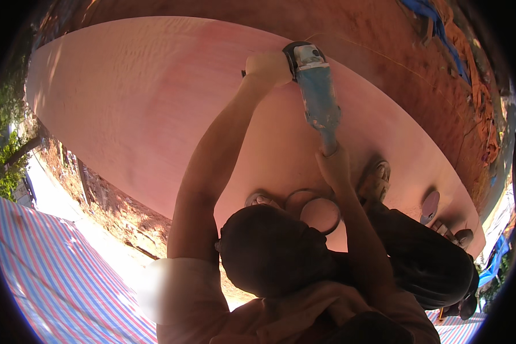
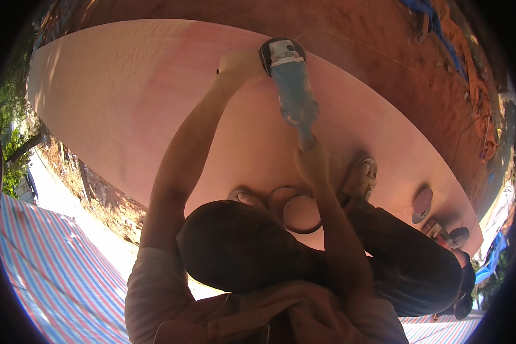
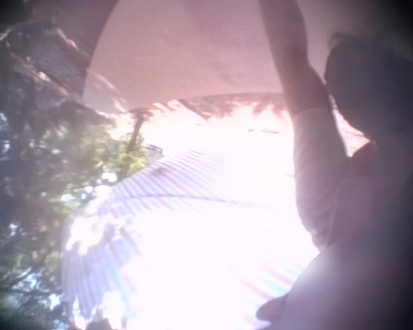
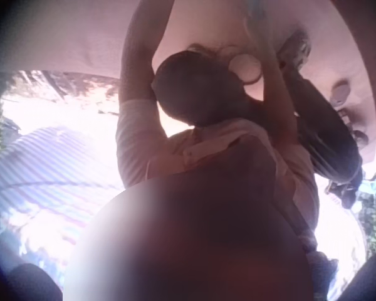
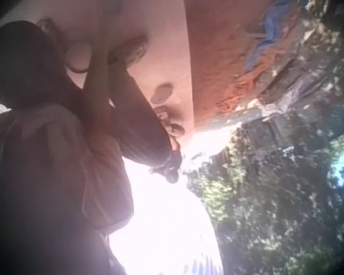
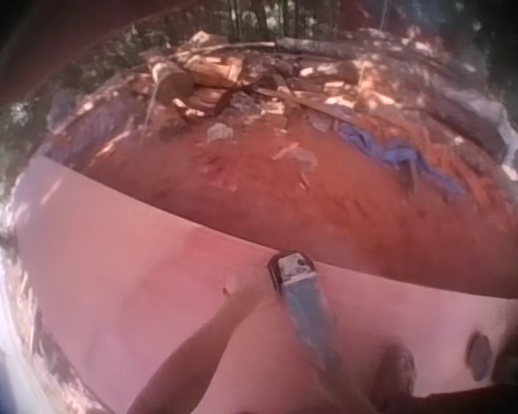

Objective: The person uses an electric sander to smooth a large pinkish surface. They move the tool in consistent strokes across the area, maintaining contact with the surface while working.

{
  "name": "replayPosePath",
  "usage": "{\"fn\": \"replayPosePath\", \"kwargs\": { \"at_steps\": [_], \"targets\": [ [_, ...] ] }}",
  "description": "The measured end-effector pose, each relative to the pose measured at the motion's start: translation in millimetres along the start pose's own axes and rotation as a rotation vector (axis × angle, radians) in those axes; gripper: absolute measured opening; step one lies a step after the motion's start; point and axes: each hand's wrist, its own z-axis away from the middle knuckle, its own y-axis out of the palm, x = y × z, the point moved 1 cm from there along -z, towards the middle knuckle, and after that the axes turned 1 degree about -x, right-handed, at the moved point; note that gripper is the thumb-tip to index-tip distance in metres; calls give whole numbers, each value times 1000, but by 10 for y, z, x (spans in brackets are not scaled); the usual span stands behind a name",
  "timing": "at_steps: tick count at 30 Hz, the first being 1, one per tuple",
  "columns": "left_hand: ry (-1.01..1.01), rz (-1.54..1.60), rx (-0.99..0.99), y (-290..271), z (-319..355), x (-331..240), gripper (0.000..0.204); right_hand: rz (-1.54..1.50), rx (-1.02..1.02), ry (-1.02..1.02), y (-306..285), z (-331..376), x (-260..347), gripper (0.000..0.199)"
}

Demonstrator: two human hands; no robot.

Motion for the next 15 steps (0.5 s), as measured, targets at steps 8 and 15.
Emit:
{"fn": "replayPosePath", "kwargs": {
  "at_steps": [8, 15],
  "targets": [
    [-276, 117, -2, -428, -226, 1391, 55, 75, 153, -75, 732, -668, 986, 20],
    [-40, 22, -55, -135, -199, 560, 36, -15, -5, 26, 382, -244, 357, 16]
  ]
}}
